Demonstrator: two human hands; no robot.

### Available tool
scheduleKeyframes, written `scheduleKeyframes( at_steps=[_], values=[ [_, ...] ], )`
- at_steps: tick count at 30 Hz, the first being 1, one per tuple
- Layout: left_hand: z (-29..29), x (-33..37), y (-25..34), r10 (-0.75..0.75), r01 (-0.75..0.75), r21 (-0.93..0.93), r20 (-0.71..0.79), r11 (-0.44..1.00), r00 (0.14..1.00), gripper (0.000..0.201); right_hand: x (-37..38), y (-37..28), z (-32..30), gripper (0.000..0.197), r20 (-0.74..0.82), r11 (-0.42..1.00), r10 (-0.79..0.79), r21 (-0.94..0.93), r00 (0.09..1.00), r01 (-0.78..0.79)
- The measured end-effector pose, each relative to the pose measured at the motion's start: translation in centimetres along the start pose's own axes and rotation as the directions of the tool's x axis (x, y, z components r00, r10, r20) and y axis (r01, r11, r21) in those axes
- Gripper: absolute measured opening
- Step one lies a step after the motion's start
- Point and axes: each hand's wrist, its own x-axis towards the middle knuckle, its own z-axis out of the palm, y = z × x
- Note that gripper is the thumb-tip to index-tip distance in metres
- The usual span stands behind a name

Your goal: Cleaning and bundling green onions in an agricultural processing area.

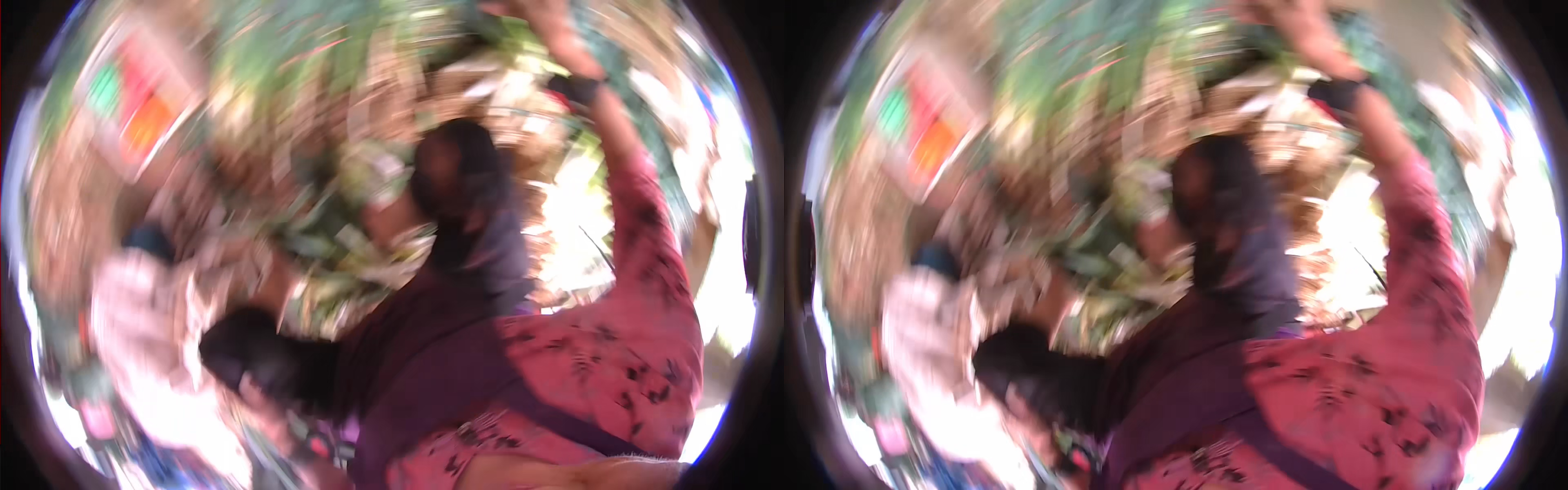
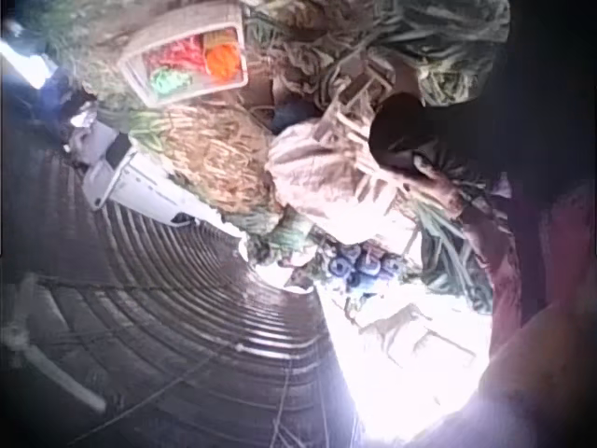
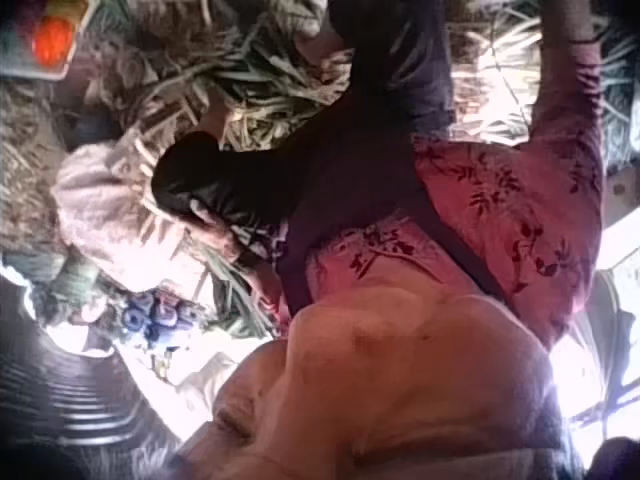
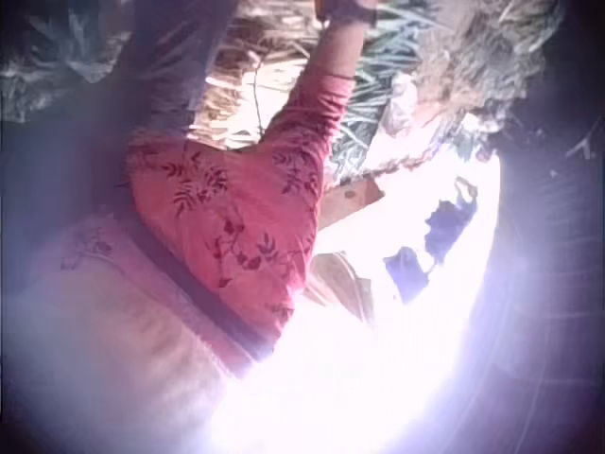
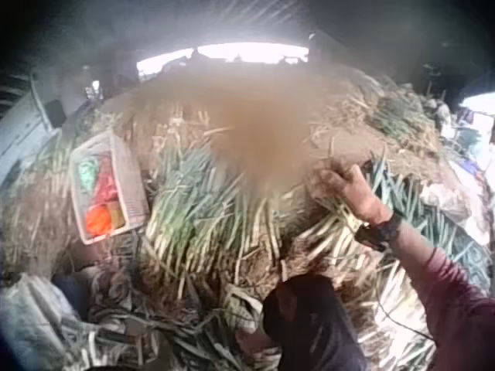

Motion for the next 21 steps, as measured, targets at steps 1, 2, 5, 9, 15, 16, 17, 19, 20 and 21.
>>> scheduleKeyframes(
  at_steps=[1,2,5,9,15,16,17,19,20,21],
  values=[
    [-2.4,-0.9,4.8,-0.074,0.099,-0.375,0.079,0.922,0.994,0.056,-0.5,0.8,1.6,0.037,0.059,0.987,0.031,-0.156,0.998,-0.022],
    [-4.8,-3.1,9.1,-0.165,0.226,-0.635,0.154,0.739,0.974,0.060,-2.0,-1.2,5.2,0.042,0.207,0.964,-0.007,-0.259,0.978,0.062],
    [-2.9,-10.4,9.9,-0.273,0.533,-0.837,0.489,0.119,0.828,0.058,-5.4,-6.3,16.5,0.041,0.834,0.946,0.179,-0.292,0.521,0.142],
    [0.2,-16.3,8.9,-0.392,0.544,-0.839,0.504,-0.008,0.770,0.054,-9.9,-2.6,22.9,0.062,0.979,0.693,0.175,-0.050,-0.101,0.719],
    [5.1,-15.8,-0.7,-0.730,0.509,-0.806,0.148,0.302,0.668,0.036,-7.8,-4.2,29.2,0.015,0.957,0.619,0.238,-0.020,-0.164,0.785],
    [4.4,-13.5,-1.6,-0.767,0.468,-0.760,-0.061,0.451,0.639,0.023,-7.9,-4.1,31.2,0.015,0.960,0.594,0.250,-0.050,-0.124,0.803],
    [5.1,-13.2,-4.8,-0.714,0.491,-0.639,-0.133,0.592,0.687,0.029,-8.1,-4.3,33.5,0.019,0.963,0.567,0.254,-0.072,-0.091,0.820],
    [4.3,-9.9,-8.1,-0.692,0.561,-0.463,-0.178,0.686,0.699,0.053,-9.8,-4.7,38.0,0.042,0.988,0.595,0.126,-0.008,-0.083,0.804],
    [4.5,-8.7,-9.7,-0.687,0.591,-0.372,-0.222,0.716,0.692,0.062,-10.7,-5.4,40.5,0.048,0.994,0.616,-0.004,0.091,-0.112,0.783],
    [4.3,-7.3,-10.8,-0.662,0.621,-0.230,-0.249,0.750,0.707,0.075,-11.6,-5.7,42.8,0.047,0.993,0.655,-0.018,0.101,-0.119,0.749]
  ],
)
